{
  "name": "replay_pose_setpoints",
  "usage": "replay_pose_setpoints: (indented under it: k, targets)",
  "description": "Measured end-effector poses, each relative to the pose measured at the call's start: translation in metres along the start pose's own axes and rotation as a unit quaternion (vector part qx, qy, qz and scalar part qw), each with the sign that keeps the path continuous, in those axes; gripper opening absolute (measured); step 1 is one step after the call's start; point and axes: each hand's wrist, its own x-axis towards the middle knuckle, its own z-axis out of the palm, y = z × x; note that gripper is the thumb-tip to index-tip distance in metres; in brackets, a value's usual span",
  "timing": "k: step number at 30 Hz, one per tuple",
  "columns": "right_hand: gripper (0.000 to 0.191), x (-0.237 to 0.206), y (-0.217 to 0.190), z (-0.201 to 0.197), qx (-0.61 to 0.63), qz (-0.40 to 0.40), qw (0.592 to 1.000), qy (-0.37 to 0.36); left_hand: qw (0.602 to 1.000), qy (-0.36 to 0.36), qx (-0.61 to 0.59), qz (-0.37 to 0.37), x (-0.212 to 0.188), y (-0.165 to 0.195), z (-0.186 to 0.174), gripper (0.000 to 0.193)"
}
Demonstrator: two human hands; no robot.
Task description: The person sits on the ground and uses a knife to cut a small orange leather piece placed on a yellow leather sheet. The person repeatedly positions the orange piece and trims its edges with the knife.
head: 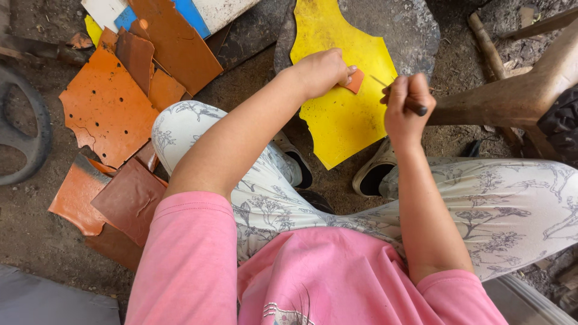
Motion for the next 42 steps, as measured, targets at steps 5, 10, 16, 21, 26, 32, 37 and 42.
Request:
replay_pose_setpoints:
  k: [5,10,16,21,26,32,37,42]
  targets:
    - [0.031,0.000,-0.006,0.010,-0.023,-0.017,1.000,-0.004,0.997,0.009,-0.030,-0.073,0.003,0.005,0.005,0.046]
    - [0.034,0.001,-0.009,0.011,-0.054,-0.028,0.998,-0.002,0.995,0.015,-0.031,-0.096,0.006,0.005,0.010,0.048]
    - [0.034,0.001,-0.015,0.013,-0.080,-0.027,0.996,-0.006,0.998,0.028,0.002,-0.063,0.009,0.003,0.017,0.045]
    - [0.035,-0.009,-0.028,0.012,-0.083,-0.034,0.996,-0.020,0.999,0.020,0.045,-0.023,0.011,0.001,0.021,0.044]
    - [0.035,-0.023,-0.039,0.013,-0.092,-0.022,0.995,-0.026,0.999,0.030,0.010,-0.037,0.014,0.000,0.022,0.043]
    - [0.034,-0.028,-0.038,0.012,-0.097,-0.029,0.994,-0.029,0.998,0.026,0.047,-0.015,0.016,-0.002,0.023,0.041]
    - [0.032,-0.031,-0.035,0.012,-0.095,-0.039,0.994,-0.033,0.993,0.061,0.093,0.025,0.016,-0.004,0.024,0.040]
    - [0.033,-0.030,-0.035,0.012,-0.086,-0.027,0.995,-0.031,0.999,0.024,0.020,-0.040,0.018,-0.007,0.023,0.041]
